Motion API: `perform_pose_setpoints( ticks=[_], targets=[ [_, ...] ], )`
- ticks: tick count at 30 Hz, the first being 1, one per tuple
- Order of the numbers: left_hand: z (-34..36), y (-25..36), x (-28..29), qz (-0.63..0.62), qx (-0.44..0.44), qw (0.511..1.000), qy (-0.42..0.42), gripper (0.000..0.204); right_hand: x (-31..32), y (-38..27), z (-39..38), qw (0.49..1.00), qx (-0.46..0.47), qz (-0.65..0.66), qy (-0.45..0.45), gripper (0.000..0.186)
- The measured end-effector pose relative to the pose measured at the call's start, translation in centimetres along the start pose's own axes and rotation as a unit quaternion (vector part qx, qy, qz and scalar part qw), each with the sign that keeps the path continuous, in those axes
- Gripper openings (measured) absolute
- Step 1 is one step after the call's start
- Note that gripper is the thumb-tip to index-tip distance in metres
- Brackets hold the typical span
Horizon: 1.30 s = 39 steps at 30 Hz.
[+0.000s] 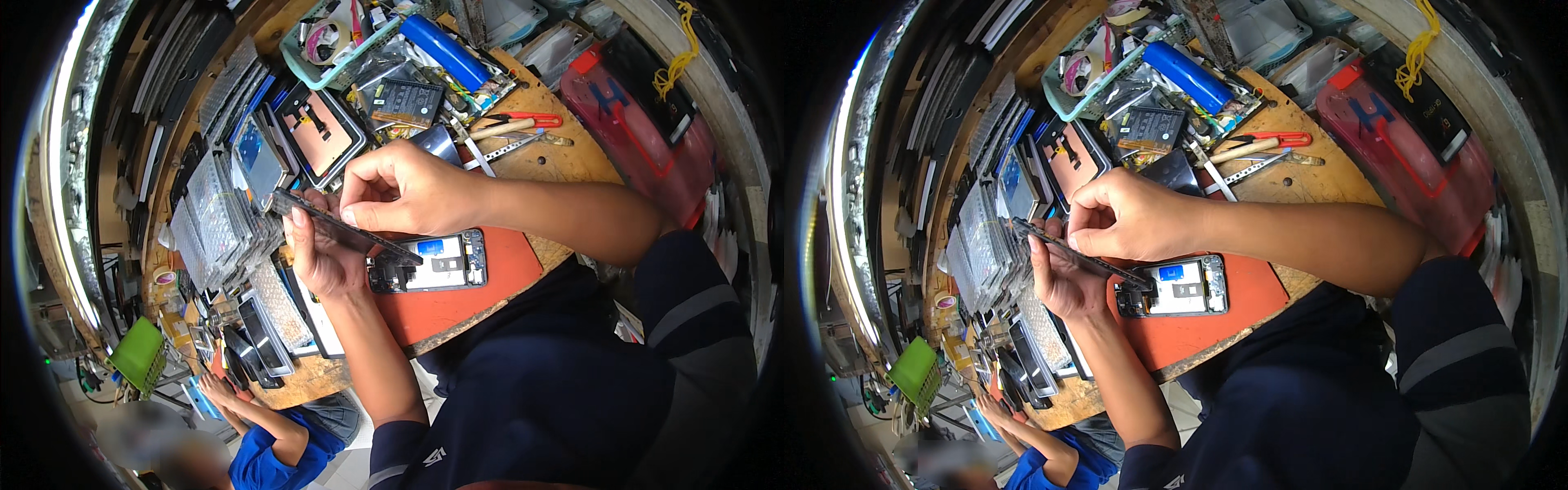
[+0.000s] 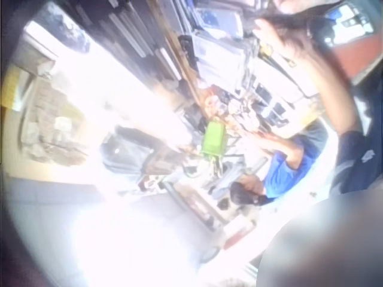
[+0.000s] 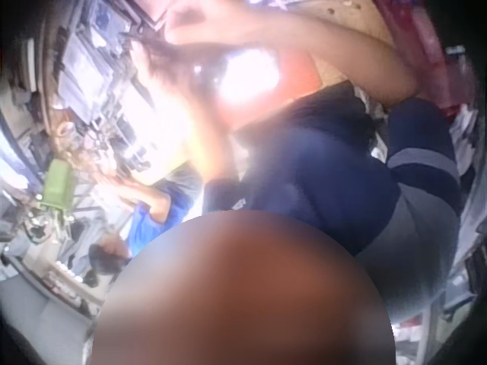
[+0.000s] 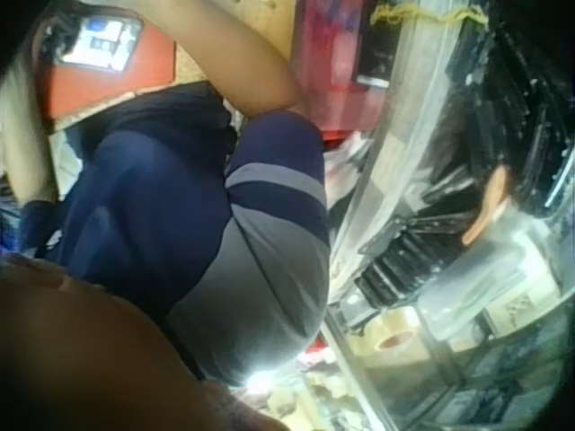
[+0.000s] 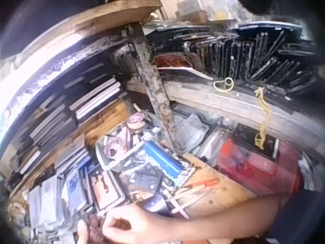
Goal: The person handles multiple mobile phones and parts at a cluttered workbench, opening and closing phone casings, inspecting internal components, and moving items around. They also walk to a sink area and return to the bench, continuing to manipulate phone parts.
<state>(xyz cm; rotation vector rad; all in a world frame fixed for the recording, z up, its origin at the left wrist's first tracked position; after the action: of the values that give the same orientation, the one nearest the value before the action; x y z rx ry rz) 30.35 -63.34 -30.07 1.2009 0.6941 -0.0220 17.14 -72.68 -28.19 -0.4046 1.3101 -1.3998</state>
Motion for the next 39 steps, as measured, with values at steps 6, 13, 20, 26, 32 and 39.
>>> perform_pose_setpoints(
  ticks=[6, 13, 20, 26, 32, 39],
  targets=[
    [-0.1, 0.3, -0.7, 0.004, -0.008, 1.000, -0.024, 0.023, 0.0, 0.0, -0.2, 1.000, -0.016, -0.005, -0.019, 0.014],
    [-0.1, 0.4, -1.0, 0.021, -0.012, 0.999, -0.026, 0.022, 0.0, 0.0, -0.3, 0.999, -0.035, -0.002, -0.035, 0.014],
    [-0.1, 0.7, -1.7, 0.015, -0.026, 0.999, 0.025, 0.024, 0.1, 0.4, -0.2, 0.999, -0.038, 0.000, -0.032, 0.012],
    [-0.1, 0.9, -1.7, 0.048, -0.028, 0.998, -0.019, 0.020, 0.1, 0.4, -0.2, 0.998, -0.057, 0.022, -0.024, 0.012],
    [-0.1, 0.9, -1.6, 0.060, -0.026, 0.998, -0.013, 0.016, 0.2, 0.7, -0.2, 0.998, -0.047, 0.030, -0.021, 0.012],
    [-0.1, 0.9, -1.2, 0.066, -0.014, 0.998, 0.003, 0.019, 0.2, 0.4, -0.1, 0.999, -0.038, 0.017, -0.019, 0.013]
  ],
)
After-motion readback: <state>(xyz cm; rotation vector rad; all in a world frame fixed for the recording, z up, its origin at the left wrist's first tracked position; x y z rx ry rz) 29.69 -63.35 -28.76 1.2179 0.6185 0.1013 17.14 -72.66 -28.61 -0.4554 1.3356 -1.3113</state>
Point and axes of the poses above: each hand's wrist, its own z-axis towards the middle knuckle, its own x-axis out of the back of the hand, y = z × x, the point moved 5 cm from there along z, towards the middle knuckle, and after that the axes turned 7 degrees about z, right-handed, at the moved point
